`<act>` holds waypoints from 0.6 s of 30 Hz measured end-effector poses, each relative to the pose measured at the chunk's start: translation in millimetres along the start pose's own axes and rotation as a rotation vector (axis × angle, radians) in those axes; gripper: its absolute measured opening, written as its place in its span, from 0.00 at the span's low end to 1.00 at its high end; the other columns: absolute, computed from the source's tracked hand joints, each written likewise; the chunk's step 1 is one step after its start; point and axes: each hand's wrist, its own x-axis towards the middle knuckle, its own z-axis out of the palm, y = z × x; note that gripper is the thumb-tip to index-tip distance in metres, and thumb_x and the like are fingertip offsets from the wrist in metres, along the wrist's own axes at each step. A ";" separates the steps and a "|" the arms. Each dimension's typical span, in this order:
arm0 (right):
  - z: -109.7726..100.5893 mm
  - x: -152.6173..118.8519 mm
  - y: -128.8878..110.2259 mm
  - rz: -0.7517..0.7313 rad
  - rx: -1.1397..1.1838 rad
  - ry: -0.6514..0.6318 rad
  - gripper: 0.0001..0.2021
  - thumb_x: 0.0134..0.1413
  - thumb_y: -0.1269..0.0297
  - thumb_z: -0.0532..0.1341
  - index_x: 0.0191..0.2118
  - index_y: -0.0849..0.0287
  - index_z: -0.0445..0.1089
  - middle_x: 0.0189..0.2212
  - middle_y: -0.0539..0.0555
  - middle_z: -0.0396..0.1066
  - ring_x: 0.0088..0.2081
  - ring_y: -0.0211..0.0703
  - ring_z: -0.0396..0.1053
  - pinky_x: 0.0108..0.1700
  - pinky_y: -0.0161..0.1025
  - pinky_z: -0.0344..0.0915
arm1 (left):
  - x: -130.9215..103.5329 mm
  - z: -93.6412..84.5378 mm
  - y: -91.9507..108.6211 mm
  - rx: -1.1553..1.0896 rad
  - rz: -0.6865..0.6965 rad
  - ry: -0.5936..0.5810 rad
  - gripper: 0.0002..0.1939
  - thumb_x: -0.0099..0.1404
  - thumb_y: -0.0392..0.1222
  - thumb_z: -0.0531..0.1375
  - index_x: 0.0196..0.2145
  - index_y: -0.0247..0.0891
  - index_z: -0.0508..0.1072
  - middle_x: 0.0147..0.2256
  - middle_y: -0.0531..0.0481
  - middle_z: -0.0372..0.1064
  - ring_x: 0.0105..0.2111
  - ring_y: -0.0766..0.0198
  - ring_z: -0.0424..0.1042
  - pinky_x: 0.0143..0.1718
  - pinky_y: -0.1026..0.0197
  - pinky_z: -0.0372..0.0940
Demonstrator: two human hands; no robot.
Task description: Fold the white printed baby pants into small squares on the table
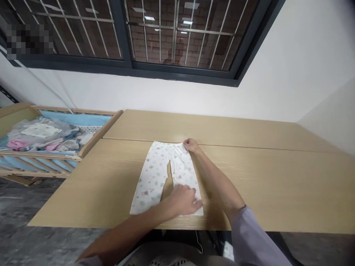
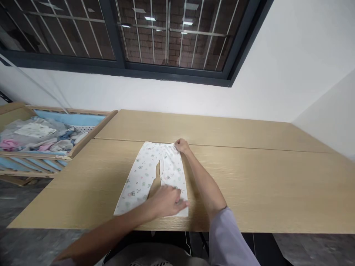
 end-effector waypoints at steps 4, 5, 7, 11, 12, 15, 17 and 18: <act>-0.9 -5.5 -1.4 0.025 0.012 -0.019 0.05 0.54 0.64 0.64 0.35 0.59 0.75 0.34 0.53 0.78 0.36 0.41 0.74 0.40 0.34 0.64 | -5.0 29.7 20.3 0.082 0.002 -0.104 0.26 0.63 0.63 0.56 0.33 0.36 0.79 0.31 0.33 0.77 0.37 0.39 0.77 0.38 0.43 0.65; -1.3 -6.7 -2.5 0.027 0.015 -0.019 0.05 0.54 0.64 0.64 0.35 0.58 0.75 0.34 0.53 0.78 0.36 0.41 0.73 0.40 0.34 0.64 | -4.6 32.5 21.5 0.095 0.000 -0.098 0.25 0.63 0.61 0.56 0.35 0.35 0.80 0.32 0.32 0.77 0.37 0.38 0.77 0.38 0.43 0.65; -2.0 -8.7 -5.1 0.029 0.024 -0.016 0.05 0.53 0.63 0.65 0.36 0.58 0.74 0.36 0.53 0.78 0.38 0.41 0.73 0.41 0.33 0.64 | -4.1 34.0 22.5 0.108 0.005 -0.089 0.22 0.63 0.57 0.57 0.38 0.35 0.80 0.34 0.31 0.78 0.38 0.38 0.78 0.38 0.42 0.65; -2.7 -11.8 -12.0 0.041 0.044 0.004 0.05 0.53 0.64 0.65 0.35 0.58 0.72 0.36 0.52 0.77 0.38 0.40 0.72 0.42 0.34 0.64 | -6.4 29.3 23.7 0.109 0.006 -0.083 0.17 0.62 0.51 0.57 0.37 0.39 0.81 0.34 0.30 0.78 0.37 0.41 0.78 0.36 0.43 0.64; -3.2 -12.6 -14.2 0.042 0.052 0.008 0.05 0.53 0.65 0.65 0.35 0.58 0.71 0.36 0.53 0.77 0.38 0.40 0.72 0.41 0.34 0.64 | -7.8 27.5 23.5 0.105 0.002 -0.078 0.16 0.62 0.50 0.57 0.37 0.40 0.81 0.34 0.30 0.78 0.37 0.42 0.78 0.35 0.43 0.64; -7.6 -15.5 -23.9 0.029 0.085 0.012 0.05 0.52 0.67 0.64 0.36 0.59 0.70 0.34 0.53 0.76 0.35 0.39 0.71 0.39 0.33 0.64 | -16.6 20.7 19.8 0.070 -0.016 -0.048 0.13 0.62 0.47 0.56 0.33 0.42 0.80 0.32 0.35 0.78 0.33 0.47 0.77 0.34 0.47 0.63; -12.2 -17.9 -33.9 0.011 0.108 0.010 0.07 0.52 0.67 0.64 0.38 0.59 0.69 0.33 0.52 0.75 0.33 0.38 0.71 0.37 0.33 0.64 | -27.7 13.9 13.9 0.009 -0.036 -0.009 0.13 0.63 0.44 0.55 0.28 0.42 0.78 0.28 0.41 0.78 0.30 0.54 0.76 0.33 0.52 0.62; -14.6 -19.0 -40.3 0.001 0.120 0.009 0.08 0.52 0.67 0.64 0.39 0.59 0.69 0.33 0.52 0.75 0.33 0.38 0.71 0.36 0.33 0.64 | -35.1 9.5 10.0 -0.058 -0.046 0.008 0.13 0.63 0.42 0.54 0.26 0.41 0.76 0.27 0.43 0.77 0.29 0.56 0.75 0.32 0.54 0.61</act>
